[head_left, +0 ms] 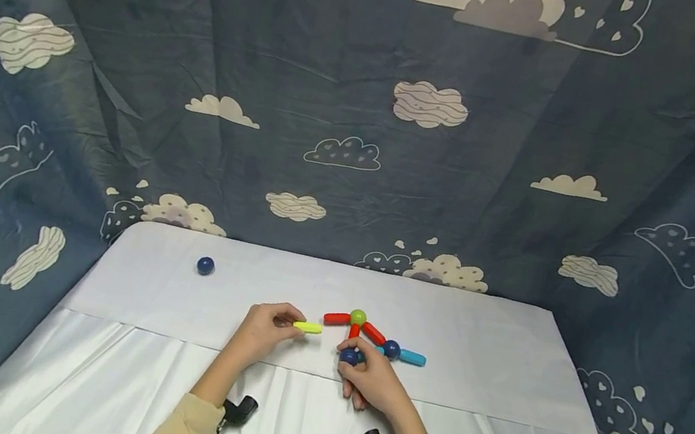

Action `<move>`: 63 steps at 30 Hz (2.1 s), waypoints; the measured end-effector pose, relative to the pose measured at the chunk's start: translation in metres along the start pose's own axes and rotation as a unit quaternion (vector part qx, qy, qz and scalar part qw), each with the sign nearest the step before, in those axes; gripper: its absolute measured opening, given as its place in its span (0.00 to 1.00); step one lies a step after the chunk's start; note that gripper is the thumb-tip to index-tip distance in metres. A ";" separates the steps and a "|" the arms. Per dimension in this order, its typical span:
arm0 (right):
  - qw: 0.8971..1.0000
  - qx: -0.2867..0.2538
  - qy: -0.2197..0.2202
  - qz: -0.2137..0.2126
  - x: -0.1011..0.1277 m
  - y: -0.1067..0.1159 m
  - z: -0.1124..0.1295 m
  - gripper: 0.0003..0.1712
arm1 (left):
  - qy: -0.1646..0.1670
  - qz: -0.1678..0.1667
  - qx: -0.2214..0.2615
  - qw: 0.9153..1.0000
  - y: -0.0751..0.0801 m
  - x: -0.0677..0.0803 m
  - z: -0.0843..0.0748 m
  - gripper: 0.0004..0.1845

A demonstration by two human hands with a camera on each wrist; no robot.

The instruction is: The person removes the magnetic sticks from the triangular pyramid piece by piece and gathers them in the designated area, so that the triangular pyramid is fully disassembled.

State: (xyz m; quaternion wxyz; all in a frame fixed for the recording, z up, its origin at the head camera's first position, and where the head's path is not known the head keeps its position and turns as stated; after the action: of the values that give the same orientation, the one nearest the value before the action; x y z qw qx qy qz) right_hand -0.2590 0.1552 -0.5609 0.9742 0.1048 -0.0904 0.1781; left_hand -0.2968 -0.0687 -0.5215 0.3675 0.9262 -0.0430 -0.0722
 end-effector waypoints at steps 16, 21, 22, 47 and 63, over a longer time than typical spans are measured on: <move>1.000 -0.003 0.011 0.004 -0.001 0.001 0.000 0.15 | 0.033 -0.071 -0.005 0.997 0.058 -0.065 0.008 0.12; 1.000 -0.007 0.007 0.006 -0.001 -0.001 -0.001 0.15 | 0.068 -0.069 0.015 0.995 0.052 -0.082 0.029 0.14; 1.000 -0.007 0.007 0.006 -0.001 -0.002 -0.001 0.15 | 0.073 -0.071 0.013 0.995 0.050 -0.084 0.034 0.14; 1.000 -0.008 0.013 0.004 0.000 -0.002 0.000 0.15 | 0.064 -0.087 -0.017 0.994 0.027 -0.088 0.064 0.13; 1.000 -0.006 0.011 0.005 0.000 -0.002 0.002 0.15 | 0.074 -0.114 0.073 0.988 0.035 -0.059 0.044 0.19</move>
State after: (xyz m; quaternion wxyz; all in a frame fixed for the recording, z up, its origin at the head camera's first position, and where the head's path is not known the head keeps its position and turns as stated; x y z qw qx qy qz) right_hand -0.2587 0.1527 -0.5590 0.9748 0.0970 -0.0811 0.1837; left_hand -0.3636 -0.1164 -0.5229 0.2902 0.9522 0.0855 -0.0415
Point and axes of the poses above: each hand's wrist, its own x-axis away from the middle knuckle, its own y-axis out of the back of the hand, z = x × y, the point moved 8 cm from there along -x, towards the middle knuckle, and after that the axes turned 14 degrees about -x, right-handed, at the moved point
